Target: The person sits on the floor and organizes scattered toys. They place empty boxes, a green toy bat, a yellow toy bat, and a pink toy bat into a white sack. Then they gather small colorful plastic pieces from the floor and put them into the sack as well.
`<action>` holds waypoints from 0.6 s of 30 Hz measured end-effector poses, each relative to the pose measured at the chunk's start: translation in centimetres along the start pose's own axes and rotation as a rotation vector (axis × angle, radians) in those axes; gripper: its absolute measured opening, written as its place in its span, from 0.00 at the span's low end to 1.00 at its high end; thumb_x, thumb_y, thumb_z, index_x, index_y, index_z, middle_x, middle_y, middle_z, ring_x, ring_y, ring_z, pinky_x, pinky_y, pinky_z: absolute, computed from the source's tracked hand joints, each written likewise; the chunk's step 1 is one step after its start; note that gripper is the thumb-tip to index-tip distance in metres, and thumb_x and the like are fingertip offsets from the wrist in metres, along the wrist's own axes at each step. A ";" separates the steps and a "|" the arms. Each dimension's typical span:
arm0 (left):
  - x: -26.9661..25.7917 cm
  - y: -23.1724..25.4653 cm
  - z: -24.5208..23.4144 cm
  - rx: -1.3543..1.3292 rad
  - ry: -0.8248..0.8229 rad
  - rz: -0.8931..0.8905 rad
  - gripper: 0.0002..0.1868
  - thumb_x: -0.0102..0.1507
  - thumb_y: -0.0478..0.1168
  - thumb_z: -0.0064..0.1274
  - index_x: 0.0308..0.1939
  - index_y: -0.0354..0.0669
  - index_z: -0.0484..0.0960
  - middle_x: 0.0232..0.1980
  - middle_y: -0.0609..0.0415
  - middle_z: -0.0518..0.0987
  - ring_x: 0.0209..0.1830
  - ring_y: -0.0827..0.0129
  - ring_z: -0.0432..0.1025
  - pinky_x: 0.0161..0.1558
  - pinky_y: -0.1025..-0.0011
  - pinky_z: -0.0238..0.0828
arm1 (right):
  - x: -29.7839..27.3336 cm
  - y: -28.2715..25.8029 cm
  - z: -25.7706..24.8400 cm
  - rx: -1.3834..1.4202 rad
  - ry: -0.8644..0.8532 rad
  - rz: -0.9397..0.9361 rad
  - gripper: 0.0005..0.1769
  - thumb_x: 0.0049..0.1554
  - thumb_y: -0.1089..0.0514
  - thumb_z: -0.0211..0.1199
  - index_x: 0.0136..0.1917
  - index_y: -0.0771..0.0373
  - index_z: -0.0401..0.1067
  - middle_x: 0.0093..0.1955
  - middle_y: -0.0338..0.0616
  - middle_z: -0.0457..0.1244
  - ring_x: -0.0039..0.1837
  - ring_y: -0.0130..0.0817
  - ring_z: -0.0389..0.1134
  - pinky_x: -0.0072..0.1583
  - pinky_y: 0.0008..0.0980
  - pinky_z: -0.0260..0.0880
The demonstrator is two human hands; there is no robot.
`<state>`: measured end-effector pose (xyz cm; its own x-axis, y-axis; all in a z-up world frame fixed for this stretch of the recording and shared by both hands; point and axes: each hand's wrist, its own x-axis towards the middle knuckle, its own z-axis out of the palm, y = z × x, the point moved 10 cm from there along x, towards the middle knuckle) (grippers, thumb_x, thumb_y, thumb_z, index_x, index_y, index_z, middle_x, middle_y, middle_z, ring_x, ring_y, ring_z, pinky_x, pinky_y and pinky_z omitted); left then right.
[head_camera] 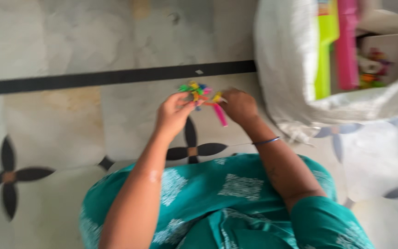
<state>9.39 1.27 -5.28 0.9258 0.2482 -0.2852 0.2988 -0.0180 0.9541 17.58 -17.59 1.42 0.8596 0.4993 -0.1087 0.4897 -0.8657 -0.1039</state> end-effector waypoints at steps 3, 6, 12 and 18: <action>0.0 0.9 0.3 -0.022 -0.031 -0.025 0.28 0.60 0.48 0.64 0.60 0.37 0.79 0.46 0.51 0.86 0.41 0.69 0.79 0.42 0.70 0.76 | -0.6 3.2 7.2 -0.101 -0.352 0.209 0.27 0.50 0.36 0.73 0.52 0.58 0.78 0.52 0.49 0.69 0.54 0.49 0.72 0.53 0.45 0.73; -0.3 1.2 1.1 -0.049 -0.054 -0.028 0.27 0.60 0.47 0.62 0.59 0.38 0.79 0.45 0.52 0.85 0.39 0.70 0.80 0.41 0.71 0.76 | -1.7 5.7 11.4 -0.064 -0.392 0.266 0.27 0.47 0.37 0.76 0.51 0.57 0.78 0.52 0.48 0.70 0.55 0.49 0.72 0.54 0.46 0.73; 0.2 2.1 1.1 -0.095 -0.047 0.065 0.25 0.61 0.46 0.62 0.59 0.35 0.80 0.45 0.50 0.86 0.40 0.68 0.80 0.43 0.72 0.77 | -1.2 5.4 13.1 0.113 -0.390 0.291 0.18 0.50 0.44 0.73 0.50 0.53 0.80 0.48 0.48 0.72 0.53 0.48 0.73 0.55 0.46 0.73; 0.4 1.0 0.4 -0.111 -0.057 -0.006 0.25 0.61 0.43 0.62 0.59 0.33 0.78 0.45 0.51 0.85 0.43 0.68 0.81 0.41 0.72 0.76 | 0.0 -1.8 -3.7 0.335 0.293 -0.011 0.09 0.61 0.52 0.67 0.47 0.59 0.76 0.43 0.48 0.69 0.46 0.53 0.70 0.45 0.48 0.69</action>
<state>10.12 0.99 -4.47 0.9366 0.1922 -0.2929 0.2800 0.0917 0.9556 17.21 -16.22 5.23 0.8832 0.4356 0.1736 0.4663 -0.7767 -0.4234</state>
